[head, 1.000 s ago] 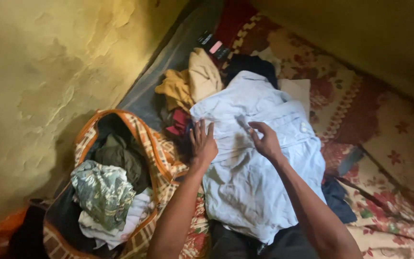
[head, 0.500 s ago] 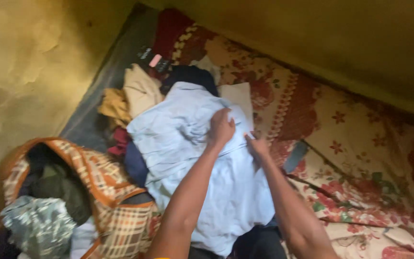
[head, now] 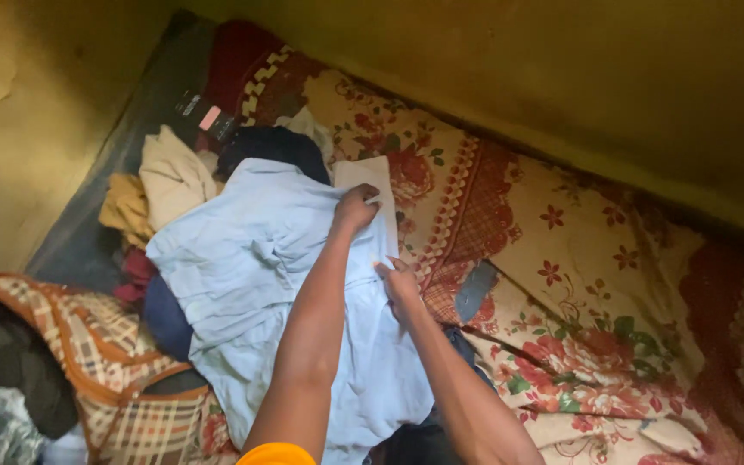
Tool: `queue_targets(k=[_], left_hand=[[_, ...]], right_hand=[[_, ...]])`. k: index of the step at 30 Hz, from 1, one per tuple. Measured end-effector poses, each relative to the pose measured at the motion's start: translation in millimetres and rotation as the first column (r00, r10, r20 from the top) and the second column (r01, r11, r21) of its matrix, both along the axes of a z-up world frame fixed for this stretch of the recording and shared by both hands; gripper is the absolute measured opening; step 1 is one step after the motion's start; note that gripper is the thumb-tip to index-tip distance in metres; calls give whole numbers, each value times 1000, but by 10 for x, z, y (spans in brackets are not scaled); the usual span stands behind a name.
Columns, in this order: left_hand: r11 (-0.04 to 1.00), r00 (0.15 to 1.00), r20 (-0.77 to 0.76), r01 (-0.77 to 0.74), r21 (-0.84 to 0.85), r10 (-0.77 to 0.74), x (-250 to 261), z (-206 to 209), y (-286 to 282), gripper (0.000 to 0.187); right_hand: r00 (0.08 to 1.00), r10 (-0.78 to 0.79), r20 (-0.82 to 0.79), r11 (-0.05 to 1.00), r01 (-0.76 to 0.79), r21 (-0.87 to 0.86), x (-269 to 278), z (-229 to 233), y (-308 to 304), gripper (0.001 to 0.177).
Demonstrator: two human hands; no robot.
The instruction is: Sorting, inspecting, and unfolding garments on top of a bed.
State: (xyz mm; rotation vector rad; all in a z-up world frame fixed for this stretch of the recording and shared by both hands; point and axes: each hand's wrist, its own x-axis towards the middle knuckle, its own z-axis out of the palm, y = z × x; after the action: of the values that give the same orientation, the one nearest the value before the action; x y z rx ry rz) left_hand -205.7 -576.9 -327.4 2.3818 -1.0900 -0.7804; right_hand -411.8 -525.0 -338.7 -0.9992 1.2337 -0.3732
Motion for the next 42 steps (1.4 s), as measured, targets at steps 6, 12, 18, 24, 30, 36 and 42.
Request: queue_targets(k=[6,12,18,24,30,36,42], left_hand=[[875,948,161,-177,-450,274,-347,968,738,23],[822,920,86,-295,-486,381,-831,751,1554,34],[637,639,-573,-731,-246,512,-712,1152,1555,59],[750,553,-812,-614,-247,185,-172,1692,1950,64],[770,582,-689,-635,-54,432,661,2130,2810,44],[575,283,-928,-813,-98,242,1325,1038,3785,38],[545,490,-808,-797,-262,327,1457,990,3972,31]], right_hand=[[984,105,145,948,-143,284,91,326,-454,47],[973,231,16,973,-231,5,272,565,-366,41],[961,202,190,948,-144,-283,572,1443,141,43],[991,91,101,859,-27,-511,1044,1872,785,35],[965,261,30,581,-132,-803,1853,1938,1614,35],[787,545,-289,267,-490,-830,2335,1889,2425,45],[768,578,-276,322,-526,-787,2144,1540,2430,44]])
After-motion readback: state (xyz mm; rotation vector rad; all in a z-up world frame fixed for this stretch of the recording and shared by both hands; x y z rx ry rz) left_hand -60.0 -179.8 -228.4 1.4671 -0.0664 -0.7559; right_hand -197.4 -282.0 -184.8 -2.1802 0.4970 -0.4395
